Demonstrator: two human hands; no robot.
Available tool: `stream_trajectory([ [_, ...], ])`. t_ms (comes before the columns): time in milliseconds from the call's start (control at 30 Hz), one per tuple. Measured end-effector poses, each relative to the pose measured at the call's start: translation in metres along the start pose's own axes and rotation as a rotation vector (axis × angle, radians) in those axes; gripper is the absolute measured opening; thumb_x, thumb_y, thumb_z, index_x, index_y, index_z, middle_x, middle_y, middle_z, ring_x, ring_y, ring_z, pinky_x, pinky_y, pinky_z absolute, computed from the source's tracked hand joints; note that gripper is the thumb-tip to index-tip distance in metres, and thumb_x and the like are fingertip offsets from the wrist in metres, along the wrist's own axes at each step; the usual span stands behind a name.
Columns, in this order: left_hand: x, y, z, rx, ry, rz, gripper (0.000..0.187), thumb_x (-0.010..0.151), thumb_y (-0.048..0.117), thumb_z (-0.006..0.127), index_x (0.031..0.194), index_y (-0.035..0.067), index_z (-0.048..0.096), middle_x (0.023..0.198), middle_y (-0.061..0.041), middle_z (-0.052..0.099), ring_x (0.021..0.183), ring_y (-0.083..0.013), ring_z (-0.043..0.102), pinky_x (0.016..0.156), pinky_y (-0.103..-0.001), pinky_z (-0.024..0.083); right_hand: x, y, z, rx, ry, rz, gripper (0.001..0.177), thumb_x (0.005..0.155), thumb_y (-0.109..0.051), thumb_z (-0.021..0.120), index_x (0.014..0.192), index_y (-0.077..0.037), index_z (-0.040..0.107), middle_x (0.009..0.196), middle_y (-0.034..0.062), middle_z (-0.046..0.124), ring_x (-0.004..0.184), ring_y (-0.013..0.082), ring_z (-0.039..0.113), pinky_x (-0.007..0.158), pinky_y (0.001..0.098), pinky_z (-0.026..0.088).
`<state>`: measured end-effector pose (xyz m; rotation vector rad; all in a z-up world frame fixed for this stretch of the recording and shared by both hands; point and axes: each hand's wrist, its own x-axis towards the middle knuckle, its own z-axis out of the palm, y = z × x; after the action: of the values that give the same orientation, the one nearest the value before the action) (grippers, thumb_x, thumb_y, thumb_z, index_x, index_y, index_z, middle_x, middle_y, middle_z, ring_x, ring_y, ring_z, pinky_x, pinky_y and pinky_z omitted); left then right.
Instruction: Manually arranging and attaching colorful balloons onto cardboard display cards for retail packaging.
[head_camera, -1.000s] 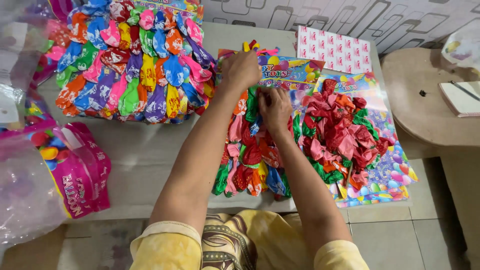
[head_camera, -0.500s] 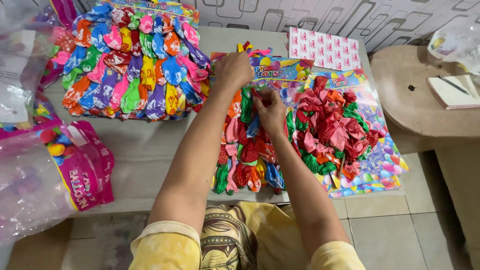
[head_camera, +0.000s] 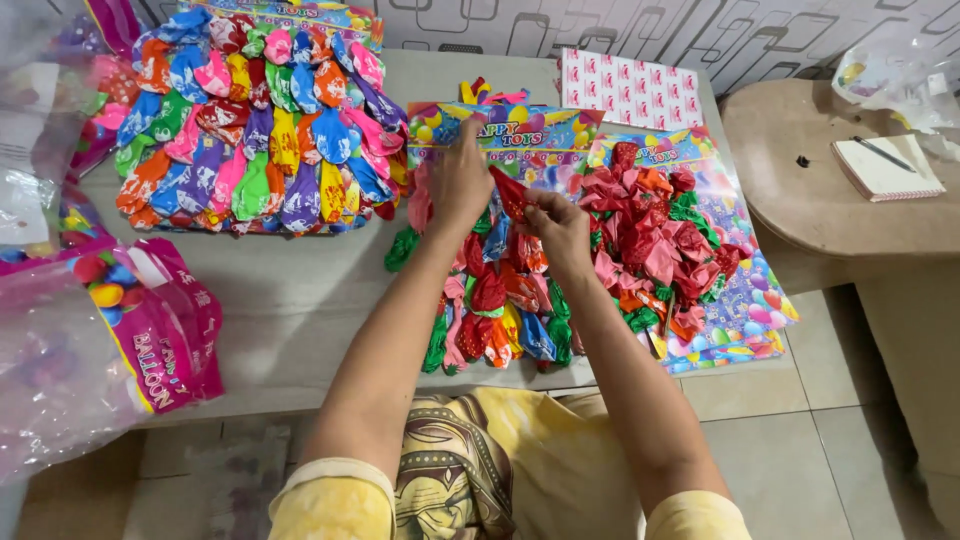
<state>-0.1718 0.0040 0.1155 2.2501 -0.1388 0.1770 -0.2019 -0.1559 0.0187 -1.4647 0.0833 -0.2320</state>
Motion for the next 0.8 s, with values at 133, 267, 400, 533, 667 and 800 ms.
stream_trajectory([
  [133, 0.014, -0.071, 0.081, -0.280, -0.109, -0.383, 0.064, 0.092, 0.046, 0.067, 0.142, 0.018, 0.039, 0.131, -0.024, 0.067, 0.128, -0.0408, 0.061, 0.112, -0.054, 0.045, -0.007, -0.002, 0.002, 0.040, 0.006, 0.018, 0.024, 0.092, 0.009, 0.068, 0.116, 0.008, 0.071, 0.096, 0.0194, 0.064, 0.085, 0.0218, 0.068, 0.072, 0.0408, 0.070],
  [267, 0.022, -0.121, 0.128, -0.604, 0.010, -0.462, 0.065, 0.071, 0.003, 0.077, 0.132, 0.016, 0.059, 0.099, -0.019, 0.071, 0.072, -0.0274, 0.076, 0.054, -0.031, 0.067, -0.010, 0.001, -0.007, -0.040, -0.006, -0.008, 0.021, 0.092, 0.008, 0.069, 0.113, 0.008, 0.070, 0.090, 0.0191, 0.067, 0.079, 0.0237, 0.072, 0.070, 0.0418, 0.069],
  [400, 0.001, -0.117, 0.093, -0.102, -0.196, -0.380, 0.047, 0.082, 0.022, 0.064, 0.127, 0.033, 0.059, 0.116, -0.001, 0.075, 0.119, -0.0259, 0.067, 0.103, -0.045, 0.056, -0.004, 0.024, -0.024, -0.249, -0.014, -0.009, 0.016, 0.090, 0.005, 0.067, 0.103, 0.000, 0.075, 0.079, 0.0148, 0.071, 0.066, 0.0203, 0.075, 0.060, 0.0316, 0.067],
  [533, -0.028, -0.082, 0.066, 0.005, -0.147, -0.230, 0.036, 0.097, 0.013, 0.057, 0.132, 0.023, 0.061, 0.133, -0.014, 0.059, 0.120, -0.0407, 0.064, 0.097, -0.057, 0.056, -0.011, 0.028, -0.029, -0.302, -0.015, 0.022, 0.015, 0.091, 0.003, 0.067, 0.102, -0.002, 0.077, 0.084, 0.0182, 0.074, 0.071, 0.0236, 0.076, 0.060, 0.0347, 0.067],
  [667, -0.024, -0.107, 0.102, 0.384, -0.304, -0.043, 0.055, 0.096, 0.024, 0.063, 0.149, 0.026, 0.051, 0.159, -0.012, 0.032, 0.145, -0.0426, 0.028, 0.108, -0.063, 0.040, -0.006, 0.045, -0.044, -0.837, -0.095, -0.035, 0.022, 0.088, -0.019, 0.069, 0.105, -0.028, 0.079, 0.102, 0.0026, 0.075, 0.096, 0.0267, 0.074, 0.084, 0.0468, 0.061],
  [800, -0.032, -0.052, 0.074, 0.333, -0.242, -0.038, 0.059, 0.095, 0.027, 0.068, 0.151, 0.019, 0.049, 0.160, -0.019, 0.031, 0.147, -0.0453, 0.027, 0.108, -0.068, 0.037, 0.003, 0.053, -0.064, -1.002, -0.109, -0.147, 0.025, 0.086, -0.024, 0.071, 0.108, -0.033, 0.077, 0.097, -0.0012, 0.074, 0.098, 0.0272, 0.073, 0.088, 0.0477, 0.060],
])
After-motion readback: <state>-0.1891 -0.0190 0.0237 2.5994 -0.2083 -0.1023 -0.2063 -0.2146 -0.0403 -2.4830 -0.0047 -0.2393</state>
